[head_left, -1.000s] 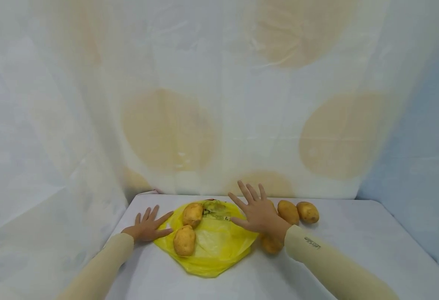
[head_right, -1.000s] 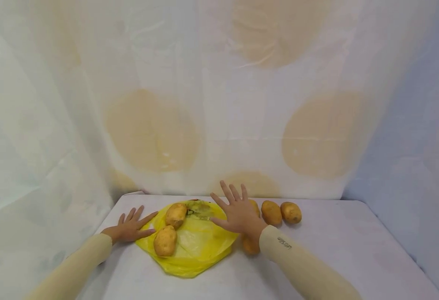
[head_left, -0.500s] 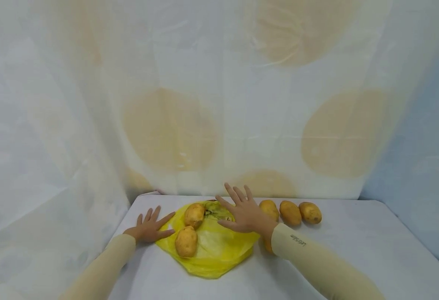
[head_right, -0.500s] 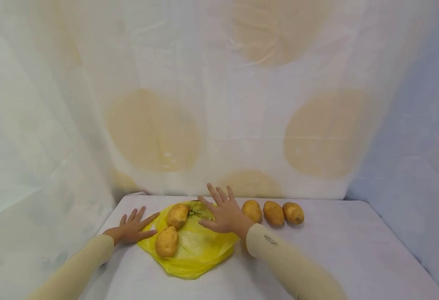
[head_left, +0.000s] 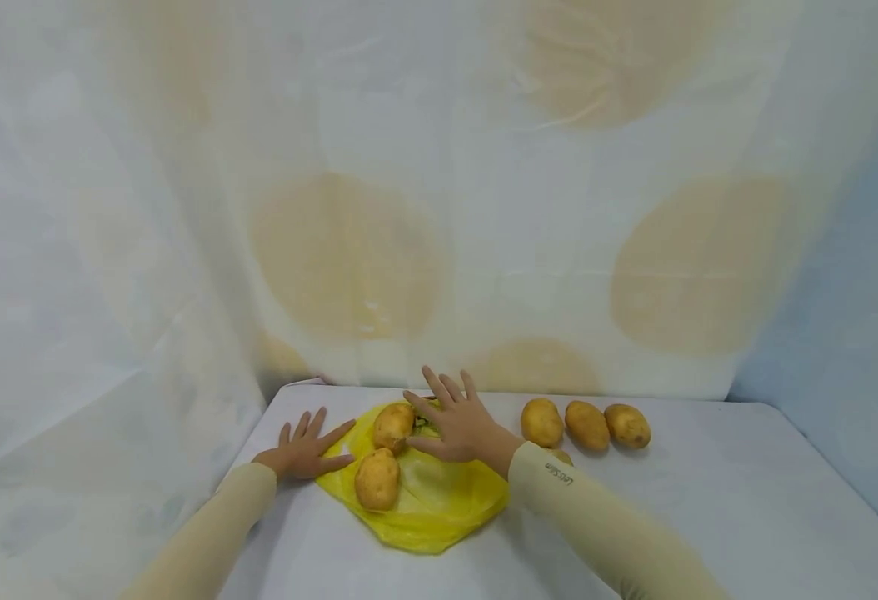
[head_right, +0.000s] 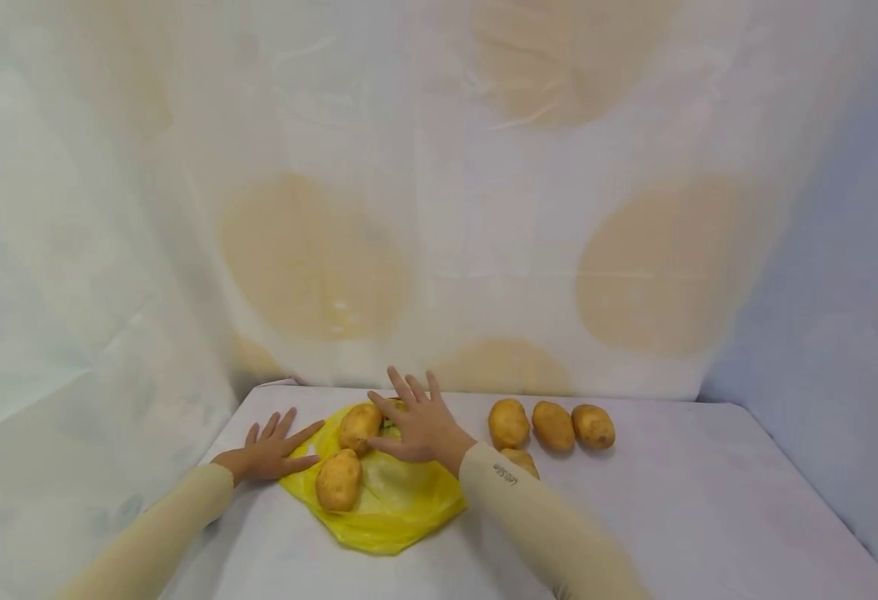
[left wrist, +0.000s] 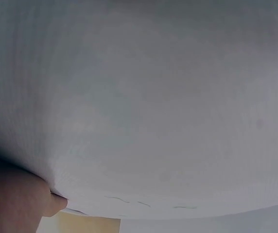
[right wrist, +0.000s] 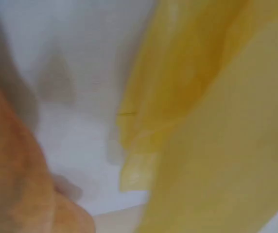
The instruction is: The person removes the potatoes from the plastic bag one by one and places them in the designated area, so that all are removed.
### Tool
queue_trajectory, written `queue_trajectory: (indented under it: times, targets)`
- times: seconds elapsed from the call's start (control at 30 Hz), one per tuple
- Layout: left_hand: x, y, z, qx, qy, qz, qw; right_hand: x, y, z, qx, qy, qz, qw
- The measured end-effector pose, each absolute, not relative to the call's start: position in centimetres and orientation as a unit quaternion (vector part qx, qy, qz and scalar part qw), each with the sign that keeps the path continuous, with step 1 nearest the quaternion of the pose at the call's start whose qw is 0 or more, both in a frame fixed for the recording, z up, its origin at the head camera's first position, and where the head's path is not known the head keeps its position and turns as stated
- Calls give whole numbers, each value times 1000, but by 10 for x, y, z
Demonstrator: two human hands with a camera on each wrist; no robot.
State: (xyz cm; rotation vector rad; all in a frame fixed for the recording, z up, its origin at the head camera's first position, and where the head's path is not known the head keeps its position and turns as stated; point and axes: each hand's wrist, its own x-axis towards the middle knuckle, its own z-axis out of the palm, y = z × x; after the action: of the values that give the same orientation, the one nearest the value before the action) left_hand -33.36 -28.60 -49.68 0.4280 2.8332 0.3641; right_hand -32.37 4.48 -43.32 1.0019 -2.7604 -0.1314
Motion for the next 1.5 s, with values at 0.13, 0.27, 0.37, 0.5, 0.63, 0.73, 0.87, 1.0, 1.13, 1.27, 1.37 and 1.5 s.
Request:
queue_trajectory:
  times: [0.13, 0.27, 0.37, 0.5, 0.63, 0.73, 0.87, 1.0, 1.13, 1.27, 1.37, 1.5]
  targets:
    - [-331, -286, -494, 143, 975, 117, 126, -326, 37, -435, 333, -935, -40, 114]
    - [-331, -286, -493, 142, 975, 118, 124, -329, 29, -437, 322, -939, -38, 112]
    - [-331, -286, -494, 141, 975, 120, 123, -330, 23, -440, 319, -942, -24, 99]
    - [-331, -286, -495, 143, 975, 121, 121, -329, 16, -439, 324, -943, 0, 76]
    - [-335, -288, -501, 135, 978, 107, 115, -329, 7, -440, 334, -940, 53, 39]
    - [-337, -289, -504, 132, 980, 96, 113, -331, 1, -444, 335, -939, 76, 15]
    - [-338, -287, -503, 137, 979, 103, 110, -334, -4, -451, 333, -938, 96, -17]
    - [-337, -286, -504, 133, 979, 103, 113, -334, -9, -452, 314, -938, 133, -62]
    - [-336, -283, -505, 132, 980, 101, 113, -331, -9, -451, 297, -938, 162, -78]
    - [-335, -282, -503, 127, 980, 102, 116, -332, -8, -451, 297, -938, 166, -64]
    - [-333, -281, -499, 126, 979, 108, 121, -333, -4, -453, 289, -943, 159, -50]
    - [-328, -278, -494, 125, 978, 113, 124, -332, 3, -455, 295, -945, 140, -34]
